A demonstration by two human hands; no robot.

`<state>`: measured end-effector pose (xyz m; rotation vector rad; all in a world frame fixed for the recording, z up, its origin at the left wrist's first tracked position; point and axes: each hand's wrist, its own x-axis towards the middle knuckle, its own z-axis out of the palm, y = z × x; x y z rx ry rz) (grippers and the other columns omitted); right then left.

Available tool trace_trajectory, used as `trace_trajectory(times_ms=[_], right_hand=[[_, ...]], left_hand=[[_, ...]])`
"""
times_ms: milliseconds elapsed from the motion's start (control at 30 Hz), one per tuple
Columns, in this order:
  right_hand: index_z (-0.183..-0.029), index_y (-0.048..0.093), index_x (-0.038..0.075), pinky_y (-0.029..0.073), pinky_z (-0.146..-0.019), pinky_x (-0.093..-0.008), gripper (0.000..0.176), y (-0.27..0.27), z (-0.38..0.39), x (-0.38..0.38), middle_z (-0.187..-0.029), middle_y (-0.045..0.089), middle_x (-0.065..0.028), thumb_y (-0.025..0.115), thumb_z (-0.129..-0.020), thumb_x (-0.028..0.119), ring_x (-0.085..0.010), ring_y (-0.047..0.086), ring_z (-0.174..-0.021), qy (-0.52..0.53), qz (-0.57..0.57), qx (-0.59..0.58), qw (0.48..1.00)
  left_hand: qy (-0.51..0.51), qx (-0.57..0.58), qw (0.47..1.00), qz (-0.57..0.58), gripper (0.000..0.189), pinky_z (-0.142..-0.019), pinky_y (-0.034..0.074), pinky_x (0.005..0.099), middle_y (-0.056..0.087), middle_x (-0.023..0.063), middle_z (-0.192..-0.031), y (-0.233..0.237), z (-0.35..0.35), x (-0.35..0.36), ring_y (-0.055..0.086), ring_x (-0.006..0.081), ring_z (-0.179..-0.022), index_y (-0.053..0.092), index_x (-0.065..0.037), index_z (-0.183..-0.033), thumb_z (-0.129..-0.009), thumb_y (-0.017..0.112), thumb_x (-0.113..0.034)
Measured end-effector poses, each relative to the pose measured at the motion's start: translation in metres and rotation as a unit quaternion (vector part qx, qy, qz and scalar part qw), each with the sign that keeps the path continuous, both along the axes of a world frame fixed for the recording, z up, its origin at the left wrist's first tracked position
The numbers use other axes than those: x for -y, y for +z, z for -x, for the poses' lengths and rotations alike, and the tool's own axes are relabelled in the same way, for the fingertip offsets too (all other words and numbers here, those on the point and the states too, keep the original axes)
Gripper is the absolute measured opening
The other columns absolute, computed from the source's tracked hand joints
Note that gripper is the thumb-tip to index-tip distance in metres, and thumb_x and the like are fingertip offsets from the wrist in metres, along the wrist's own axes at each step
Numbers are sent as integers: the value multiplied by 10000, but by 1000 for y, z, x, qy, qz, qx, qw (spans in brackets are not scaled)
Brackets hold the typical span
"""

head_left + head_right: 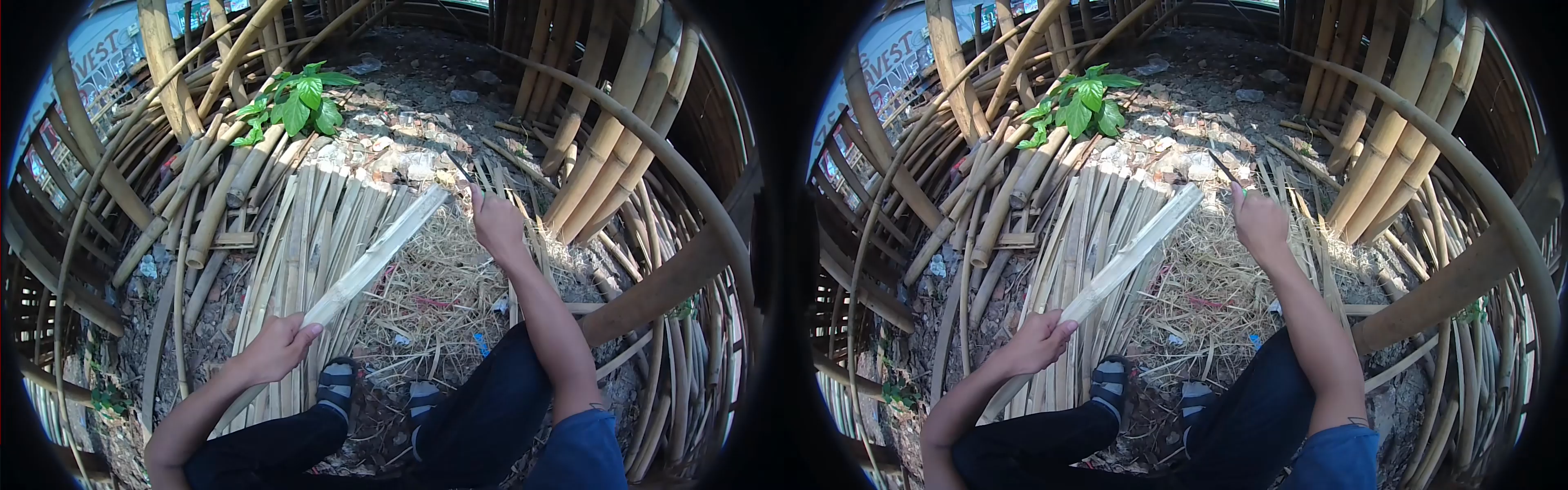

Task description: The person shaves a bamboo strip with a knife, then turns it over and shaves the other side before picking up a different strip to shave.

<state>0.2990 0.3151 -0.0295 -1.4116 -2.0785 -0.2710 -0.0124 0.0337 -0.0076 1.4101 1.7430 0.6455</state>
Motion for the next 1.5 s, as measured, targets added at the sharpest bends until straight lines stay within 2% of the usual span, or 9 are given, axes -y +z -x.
trace_trajectory(times_ms=[133, 333, 600, 833, 933, 1033, 1167, 1300, 1500], right_hand=[[-835, 689, -16, 528, -670, -519, 642, -29, -70, -31, -770, 668, -287, 356, -1045, 491, -431, 683, -741, -142, 73, -18, 987], [-792, 585, -34, 421, -613, -497, 595, 9, -26, 5, -623, 551, -238, 413, -1044, 476, -422, 573, -621, 45, 103, -259, 959], [-793, 564, 16, 448, -533, -423, 422, 34, 14, 67, -666, 585, -171, 705, -908, 397, -343, 593, -578, 179, -35, -95, 979], [-891, 617, -3, 452, -604, -440, 271, 58, -9, 71, -707, 586, -169, 672, -939, 258, -338, 603, -637, 133, 28, -168, 976], [-942, 642, 17, 455, -625, -434, 318, 57, -61, 99, -733, 617, -168, 601, -985, 329, -356, 612, -674, 76, 67, -215, 971], [-1070, 628, 34, 493, -680, -470, 365, 25, -131, 161, -790, 662, -200, 537, -1010, 382, -390, 657, -763, -42, 136, -87, 986], [-1016, 607, 23, 492, -700, -521, 296, -31, -197, 242, -773, 671, -198, 528, -1006, 308, -410, 664, -752, -168, 352, -54, 919], [-825, 688, 56, 519, -676, -509, 235, -81, -223, 324, -704, 665, -207, 603, -935, 246, -394, 680, -711, -163, 397, 12, 903], [-789, 701, 45, 553, -677, -495, 222, -112, -243, 387, -723, 681, -212, 622, -879, 231, -392, 697, -724, -220, 500, 76, 834]], left_hand=[[-98, -74, 992, -4, 421, -536, 426, 402, 538, 162, -561, -7, 17, 7, 538, 274, -504, 569, 38, -817, -1032, 531, -322], [-76, -90, 992, -36, 423, -572, 437, 453, 556, 224, -599, -5, 10, -10, 565, 375, -546, 575, 56, -858, -1033, 520, -326], [22, -140, 989, -43, 427, -597, 458, 478, 573, 259, -622, -22, 20, -17, 609, 431, -611, 569, 71, -859, -1037, 504, -312], [30, -191, 979, -57, 428, -606, 452, 496, 578, 291, -651, -33, 25, -20, 600, 478, -644, 550, 64, -816, -1038, 501, -299], [59, -239, 964, -99, 438, -546, 413, 434, 511, 187, -591, -49, 33, -19, 530, 321, -517, 521, 37, -793, -1055, 474, -310], [112, -170, 977, -60, 446, -488, 352, 313, 383, 16, -571, -52, 32, -21, 402, 102, -487, 499, -17, -804, -1069, 451, -373], [149, -106, 982, -41, 411, -389, 287, 244, 357, -50, -575, -60, 39, -21, 336, 48, -439, 457, -92, -818, -1064, 449, -421], [151, -109, 981, -47, 419, -356, 264, 227, 342, -58, -552, -72, 61, -26, 332, 44, -407, 433, -134, -805, -1051, 454, -473], [153, -115, 980, -46, 420, -338, 248, 225, 345, -50, -533, -59, 46, -25, 328, 41, -388, 425, -138, -811, -1053, 441, -480]])
